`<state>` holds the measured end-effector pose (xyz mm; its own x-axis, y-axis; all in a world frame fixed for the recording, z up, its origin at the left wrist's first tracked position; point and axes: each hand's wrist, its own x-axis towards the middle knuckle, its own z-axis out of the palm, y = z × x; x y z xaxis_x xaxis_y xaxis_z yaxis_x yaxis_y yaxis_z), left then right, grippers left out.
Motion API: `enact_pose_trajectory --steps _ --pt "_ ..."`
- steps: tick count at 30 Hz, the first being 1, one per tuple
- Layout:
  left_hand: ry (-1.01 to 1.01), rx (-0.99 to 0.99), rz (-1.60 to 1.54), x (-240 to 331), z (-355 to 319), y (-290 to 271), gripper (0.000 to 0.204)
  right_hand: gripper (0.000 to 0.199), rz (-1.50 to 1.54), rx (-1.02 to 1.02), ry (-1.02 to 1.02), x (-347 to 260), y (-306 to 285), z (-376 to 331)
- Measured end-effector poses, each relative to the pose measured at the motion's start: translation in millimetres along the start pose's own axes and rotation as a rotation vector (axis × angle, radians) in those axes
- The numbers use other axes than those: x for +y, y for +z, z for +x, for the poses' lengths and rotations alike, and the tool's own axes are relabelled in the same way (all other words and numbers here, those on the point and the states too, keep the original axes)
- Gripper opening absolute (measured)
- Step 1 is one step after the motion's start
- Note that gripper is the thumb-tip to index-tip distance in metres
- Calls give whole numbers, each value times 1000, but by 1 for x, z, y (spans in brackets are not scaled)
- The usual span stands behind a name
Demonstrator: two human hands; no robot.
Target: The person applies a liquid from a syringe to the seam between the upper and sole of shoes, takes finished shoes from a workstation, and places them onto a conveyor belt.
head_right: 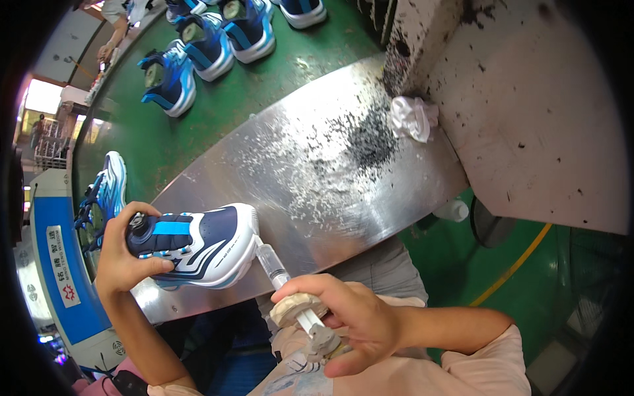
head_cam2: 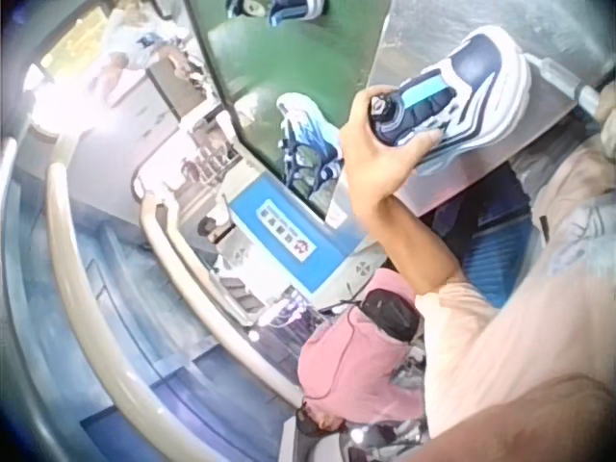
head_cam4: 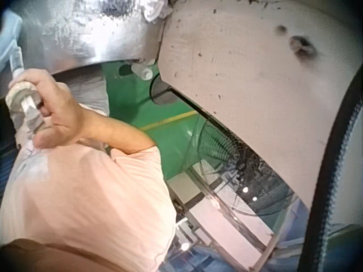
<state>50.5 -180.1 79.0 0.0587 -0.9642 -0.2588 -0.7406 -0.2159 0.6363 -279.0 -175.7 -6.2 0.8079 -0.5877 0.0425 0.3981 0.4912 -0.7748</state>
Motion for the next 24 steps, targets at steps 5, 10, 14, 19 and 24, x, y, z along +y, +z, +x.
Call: enact_pose_trajectory --steps 5,10,14,19,24 --pt "36 84 -341 -54 21 -46 64 95 -269 68 -207 -25 -33 19" --pt "-83 784 -488 -104 75 -82 72 79 -978 282 -301 -11 -79 20" --pt "-367 951 97 -149 168 -74 66 72 -1318 190 -384 -3 -77 35" --pt "-77 916 -286 -120 210 -53 56 69 -1387 266 -437 7 -90 25" --pt "98 896 -708 -141 161 -57 49 67 -1307 241 -355 15 -93 26"
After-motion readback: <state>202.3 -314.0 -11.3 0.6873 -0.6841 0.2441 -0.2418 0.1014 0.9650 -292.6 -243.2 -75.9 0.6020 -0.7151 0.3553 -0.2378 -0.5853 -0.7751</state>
